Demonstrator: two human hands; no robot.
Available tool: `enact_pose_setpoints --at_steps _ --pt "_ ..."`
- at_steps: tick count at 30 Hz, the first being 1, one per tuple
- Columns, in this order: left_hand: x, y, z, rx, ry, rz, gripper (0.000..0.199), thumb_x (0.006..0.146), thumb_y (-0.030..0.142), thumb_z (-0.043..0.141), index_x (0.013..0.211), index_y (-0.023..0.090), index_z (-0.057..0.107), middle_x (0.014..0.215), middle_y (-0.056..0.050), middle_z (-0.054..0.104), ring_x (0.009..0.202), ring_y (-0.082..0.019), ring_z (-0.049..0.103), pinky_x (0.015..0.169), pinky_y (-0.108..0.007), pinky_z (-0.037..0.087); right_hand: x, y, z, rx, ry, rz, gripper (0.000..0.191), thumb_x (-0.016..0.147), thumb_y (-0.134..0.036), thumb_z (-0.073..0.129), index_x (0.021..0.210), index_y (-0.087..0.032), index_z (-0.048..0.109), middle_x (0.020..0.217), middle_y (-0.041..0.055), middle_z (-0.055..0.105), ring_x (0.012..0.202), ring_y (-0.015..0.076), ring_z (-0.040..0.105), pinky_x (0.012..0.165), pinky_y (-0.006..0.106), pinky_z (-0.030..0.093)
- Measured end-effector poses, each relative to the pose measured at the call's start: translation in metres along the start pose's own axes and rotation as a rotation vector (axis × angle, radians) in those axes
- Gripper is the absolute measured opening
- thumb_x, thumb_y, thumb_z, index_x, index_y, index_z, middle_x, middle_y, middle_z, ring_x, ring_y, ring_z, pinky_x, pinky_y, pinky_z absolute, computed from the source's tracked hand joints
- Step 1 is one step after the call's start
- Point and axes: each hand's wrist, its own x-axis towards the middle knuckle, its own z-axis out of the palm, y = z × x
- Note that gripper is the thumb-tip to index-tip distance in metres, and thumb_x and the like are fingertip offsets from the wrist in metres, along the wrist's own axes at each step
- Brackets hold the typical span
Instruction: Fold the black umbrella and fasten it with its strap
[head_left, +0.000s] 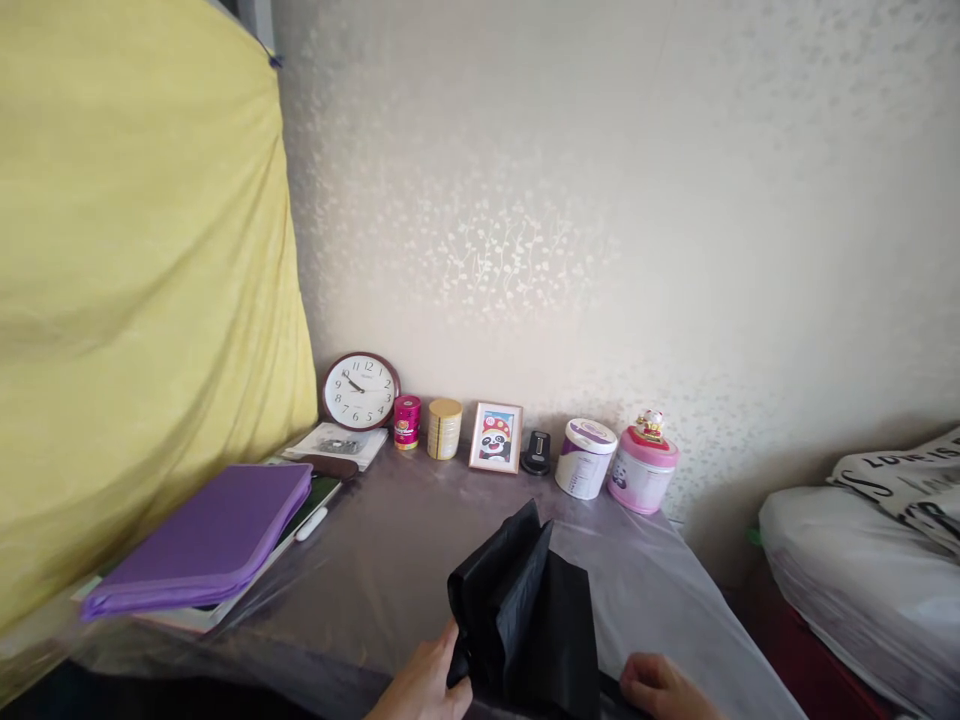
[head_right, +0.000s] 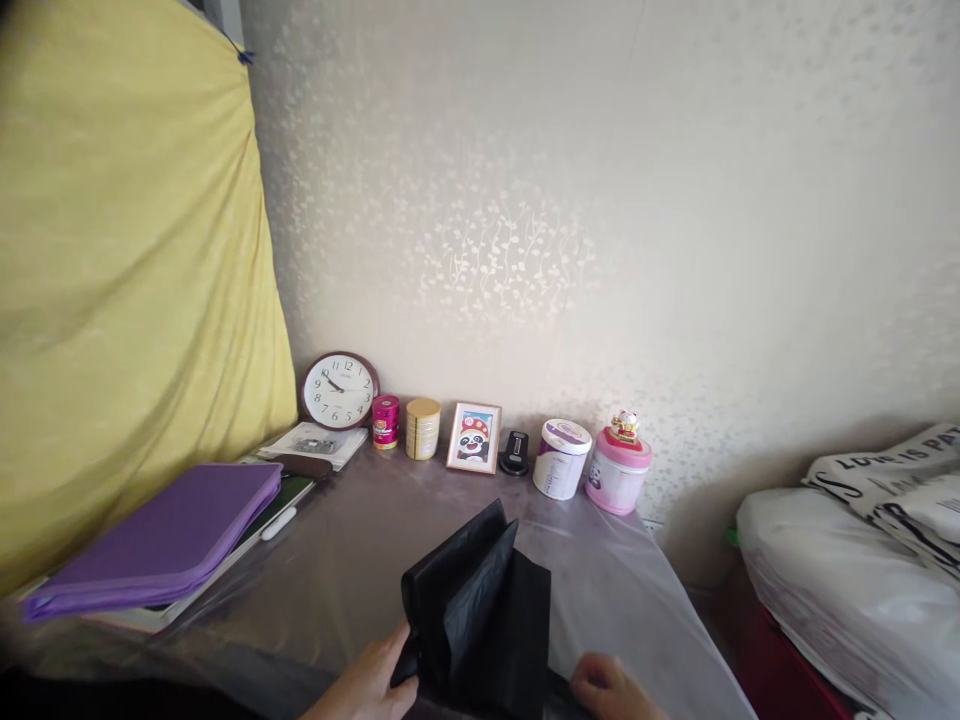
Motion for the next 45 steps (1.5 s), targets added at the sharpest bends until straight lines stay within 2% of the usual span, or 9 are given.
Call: enact_pose_setpoints --at_steps 2,4,7,11,23,31,35,40,45 --pt "0.000 0.000 0.003 -0.008 -0.015 0.029 0.057 0.076 0.021 0.045 0.132 0.023 0.032 0.080 0.000 0.066 0.070 -0.013 0.061 0.067 -0.022 0.042 -0.002 -0.006 -0.008 -0.154 0.250 -0.113 0.019 0.066 -0.036 0.054 0.057 -0.022 0.061 0.055 0.0028 0.061 0.055 0.0184 0.059 0.049 0.026 0.044" --pt "-0.001 0.002 0.006 0.060 -0.003 0.020 0.059 0.077 0.022 0.045 0.134 0.023 0.029 0.082 -0.002 0.066 0.073 -0.015 0.062 0.067 -0.023 0.042 -0.003 -0.029 -0.011 -0.206 0.432 -0.288 0.023 0.075 -0.041 0.050 0.075 -0.025 0.066 0.079 0.0046 0.067 0.075 0.0209 0.062 0.068 0.030 0.048" --pt "-0.004 0.008 0.009 0.208 0.041 -0.024 0.064 0.077 0.023 0.044 0.137 0.022 0.022 0.083 -0.005 0.065 0.077 -0.019 0.062 0.067 -0.027 0.043 -0.001 -0.079 -0.002 -0.246 0.502 -0.524 0.026 0.085 -0.038 0.041 0.096 -0.026 0.062 0.093 0.0045 0.064 0.085 0.0186 0.061 0.077 0.029 0.047" --pt "-0.005 0.015 0.010 0.295 0.025 -0.069 0.077 0.076 0.020 0.046 0.141 0.020 0.006 0.093 -0.009 0.065 0.085 -0.022 0.062 0.071 -0.031 0.044 0.006 -0.126 0.022 -0.433 0.446 -0.760 0.032 0.086 -0.023 0.040 0.115 -0.028 0.054 0.101 0.0040 0.059 0.088 0.0163 0.059 0.077 0.027 0.049" --pt "-0.010 0.031 0.011 0.452 -0.043 -0.121 0.081 0.070 0.007 0.044 0.141 0.017 0.007 0.115 -0.015 0.057 0.091 -0.026 0.061 0.076 -0.033 0.046 0.048 -0.156 0.052 -0.580 0.557 -0.786 0.030 0.091 -0.021 0.031 0.093 -0.022 0.061 0.104 0.0060 0.054 0.061 0.0082 0.057 0.054 0.019 0.044" --pt "-0.009 0.031 0.025 0.500 -0.052 -0.124 0.076 0.069 -0.001 0.035 0.140 0.021 0.019 0.108 -0.014 0.058 0.088 -0.025 0.063 0.072 -0.029 0.047 0.079 -0.153 0.098 -0.752 0.461 -0.718 0.022 0.090 -0.018 0.038 0.089 -0.022 0.060 0.102 0.0045 0.056 0.074 0.0109 0.059 0.053 0.017 0.042" --pt "-0.010 0.030 0.026 0.464 -0.057 -0.142 0.071 0.072 0.003 0.036 0.140 0.016 0.020 0.110 -0.014 0.058 0.091 -0.024 0.062 0.074 -0.029 0.046 0.085 -0.144 0.106 -0.772 0.436 -0.698 0.021 0.090 -0.020 0.039 0.088 -0.022 0.060 0.102 0.0040 0.056 0.077 0.0117 0.058 0.056 0.018 0.043" --pt "-0.015 0.032 0.012 0.420 0.008 -0.112 0.064 0.076 0.018 0.046 0.137 0.016 0.028 0.133 -0.015 0.042 0.112 -0.025 0.051 0.088 -0.031 0.042 0.084 -0.143 0.105 -0.768 0.431 -0.710 0.019 0.090 -0.021 0.041 0.087 -0.023 0.060 0.097 0.0026 0.056 0.079 0.0116 0.058 0.058 0.018 0.044" --pt "-0.014 0.041 0.003 0.481 0.010 -0.041 0.083 0.069 0.016 0.057 0.138 0.035 0.016 0.147 -0.011 0.017 0.118 -0.030 0.044 0.089 -0.039 0.042 0.083 -0.142 0.105 -0.742 0.441 -0.727 0.018 0.089 -0.020 0.042 0.089 -0.023 0.059 0.096 0.0022 0.056 0.081 0.0113 0.057 0.059 0.016 0.044"
